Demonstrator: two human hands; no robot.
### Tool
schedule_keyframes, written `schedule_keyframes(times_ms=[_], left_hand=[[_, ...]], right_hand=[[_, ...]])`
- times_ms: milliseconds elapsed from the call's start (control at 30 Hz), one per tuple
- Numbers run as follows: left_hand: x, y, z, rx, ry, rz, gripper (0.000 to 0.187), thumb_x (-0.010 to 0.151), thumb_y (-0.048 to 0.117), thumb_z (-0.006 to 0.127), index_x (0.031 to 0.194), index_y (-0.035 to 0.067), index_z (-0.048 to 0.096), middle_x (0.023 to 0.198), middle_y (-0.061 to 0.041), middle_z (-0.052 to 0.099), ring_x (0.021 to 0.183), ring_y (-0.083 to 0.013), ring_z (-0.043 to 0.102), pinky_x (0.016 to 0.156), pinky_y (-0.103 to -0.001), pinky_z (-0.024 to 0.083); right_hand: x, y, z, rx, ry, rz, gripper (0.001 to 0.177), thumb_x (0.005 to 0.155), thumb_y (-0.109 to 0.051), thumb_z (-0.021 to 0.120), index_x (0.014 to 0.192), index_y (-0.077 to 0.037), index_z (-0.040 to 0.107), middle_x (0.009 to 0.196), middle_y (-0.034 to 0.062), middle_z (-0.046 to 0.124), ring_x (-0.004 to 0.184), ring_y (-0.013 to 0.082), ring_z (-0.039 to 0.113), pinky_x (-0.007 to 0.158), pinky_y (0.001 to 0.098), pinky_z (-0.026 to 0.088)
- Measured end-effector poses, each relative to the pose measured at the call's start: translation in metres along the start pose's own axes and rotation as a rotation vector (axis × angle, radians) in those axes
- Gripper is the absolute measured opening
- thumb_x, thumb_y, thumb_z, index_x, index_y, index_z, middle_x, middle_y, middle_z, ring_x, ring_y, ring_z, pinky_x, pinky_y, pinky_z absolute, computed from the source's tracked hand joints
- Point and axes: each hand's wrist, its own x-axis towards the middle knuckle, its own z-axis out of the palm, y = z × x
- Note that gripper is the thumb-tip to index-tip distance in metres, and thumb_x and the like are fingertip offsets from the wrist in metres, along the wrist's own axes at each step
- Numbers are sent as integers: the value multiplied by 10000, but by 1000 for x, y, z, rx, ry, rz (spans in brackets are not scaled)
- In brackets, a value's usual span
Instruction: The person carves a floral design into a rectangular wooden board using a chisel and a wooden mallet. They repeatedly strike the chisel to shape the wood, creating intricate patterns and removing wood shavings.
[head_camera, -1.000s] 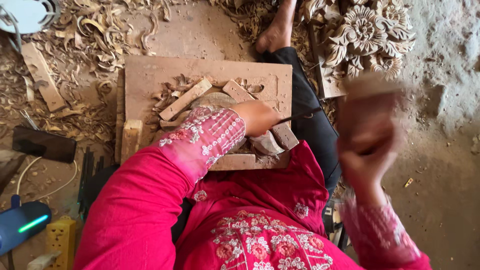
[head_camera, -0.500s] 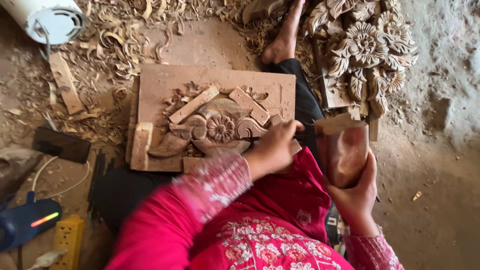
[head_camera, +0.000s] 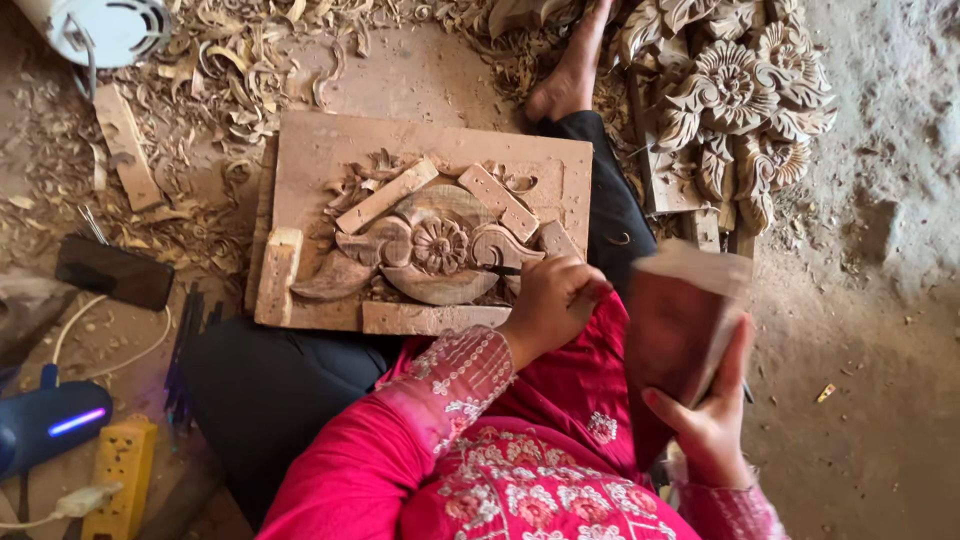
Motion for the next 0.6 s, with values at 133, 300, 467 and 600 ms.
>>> schedule_keyframes(times_ms=[133, 300, 467, 600], left_hand=[[-7, -1, -4, 26, -70, 39, 265, 971, 356, 666, 817, 145, 713, 778, -49, 674, 774, -275, 671, 710, -449, 431], [-7, -2, -4, -22, -19, 76, 273, 968, 372, 670, 823, 145, 710, 793, -46, 680, 771, -285, 678, 702, -447, 461], [-13, -7, -6, 5, -87, 22, 353, 980, 424, 681, 789, 127, 685, 752, -64, 636, 749, -295, 657, 706, -439, 467], [-16, -12, -17, 45, -175, 115, 323, 967, 426, 654, 777, 173, 720, 748, -21, 673, 768, -253, 667, 760, -441, 434]], right_hand=[[-7, 9, -3, 20, 36, -113, 1358, 655, -5, 822, 1723, -145, -5, 1678, 140, 313, 1491, 305, 401, 1181, 437, 396], [-6, 6, -5, -128, 12, -127, 1363, 614, 4, 819, 1726, -127, 42, 1721, 128, 256, 1534, 285, 348, 1223, 430, 345], [-10, 12, -6, -255, 24, -190, 1343, 608, 23, 850, 1689, -141, 69, 1732, 146, 224, 1575, 303, 274, 1247, 452, 280], [-16, 26, -10, -160, -41, -215, 1320, 624, -41, 848, 1696, -73, 80, 1721, 165, 229, 1537, 291, 315, 1236, 424, 303]])
